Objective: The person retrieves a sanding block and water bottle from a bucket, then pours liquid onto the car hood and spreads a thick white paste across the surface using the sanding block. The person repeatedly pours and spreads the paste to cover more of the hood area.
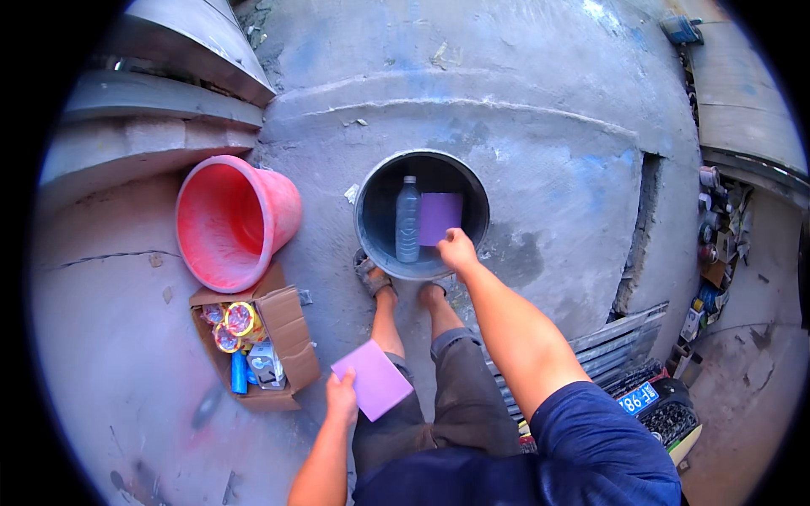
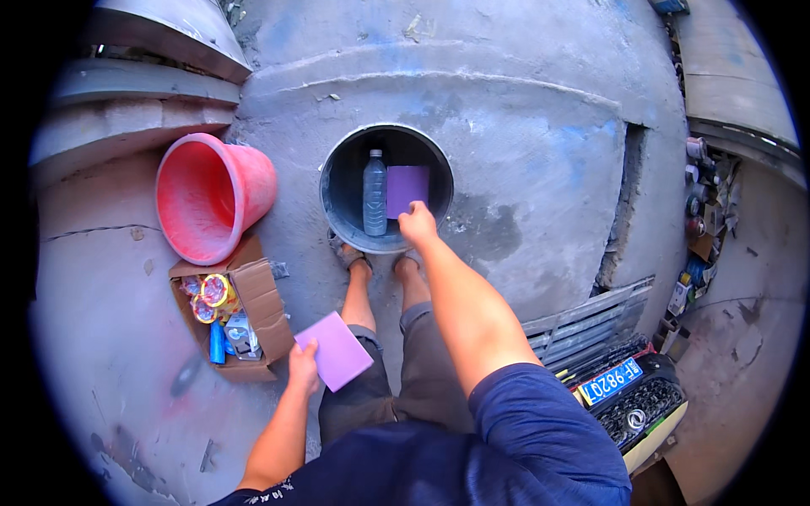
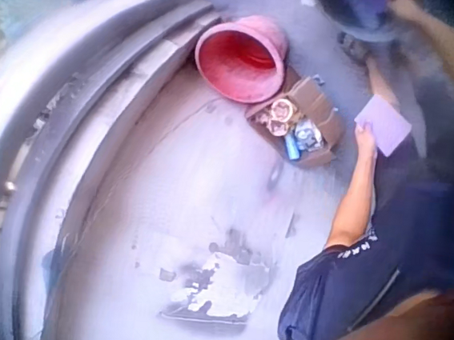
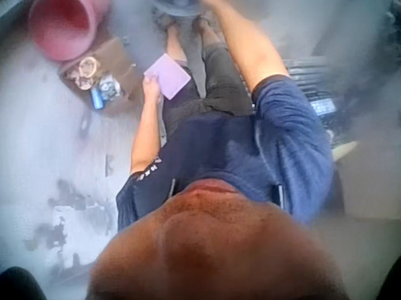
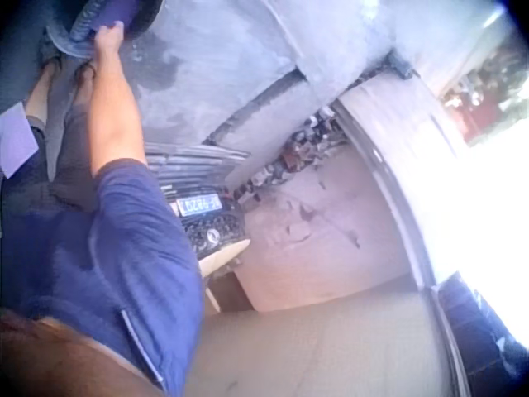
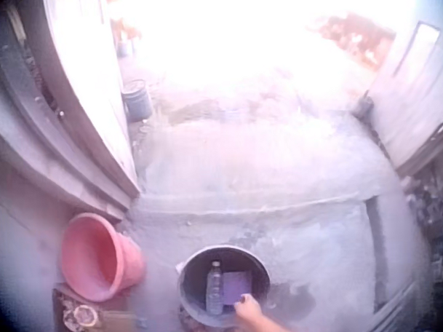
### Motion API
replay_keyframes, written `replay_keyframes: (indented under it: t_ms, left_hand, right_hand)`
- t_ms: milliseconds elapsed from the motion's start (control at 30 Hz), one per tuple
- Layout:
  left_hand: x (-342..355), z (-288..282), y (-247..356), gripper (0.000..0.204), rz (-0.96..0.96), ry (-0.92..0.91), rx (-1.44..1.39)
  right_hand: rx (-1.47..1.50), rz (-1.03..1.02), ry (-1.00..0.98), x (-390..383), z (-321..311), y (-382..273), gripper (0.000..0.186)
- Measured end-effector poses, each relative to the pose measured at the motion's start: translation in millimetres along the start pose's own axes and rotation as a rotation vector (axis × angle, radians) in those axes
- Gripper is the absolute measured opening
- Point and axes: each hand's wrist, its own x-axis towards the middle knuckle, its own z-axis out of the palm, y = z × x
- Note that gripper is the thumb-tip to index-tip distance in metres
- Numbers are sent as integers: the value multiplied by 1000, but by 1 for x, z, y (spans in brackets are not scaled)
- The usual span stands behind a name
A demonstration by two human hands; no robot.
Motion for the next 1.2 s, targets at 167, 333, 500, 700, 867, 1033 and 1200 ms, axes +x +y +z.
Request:
replay_keyframes:
  t_ms: [167,333,500,700,867,1033,1200]
  left_hand:
    - [19,8,-78,23,-216,-34,159]
    - [33,9,-98,28,-135,-68,531]
    - [41,3,-109,28,-102,-52,481]
    - [39,5,-98,28,-59,-21,494]
    - [42,4,-97,27,-30,-11,511]
    - [42,8,-92,27,-4,-13,548]
    - [44,0,-101,27,-15,-1,540]
  right_hand:
    - [-184,30,144,60,7,-9,63]
    - [-85,96,65,89,14,4,63]
    - [-132,-54,115,82,13,16,49]
    - [23,-354,278,19,13,-19,23]
    - [144,-432,250,-28,38,-50,23]
    - [186,-415,-173,-25,76,-62,45]
    - [-132,-277,446,28,78,-28,64]
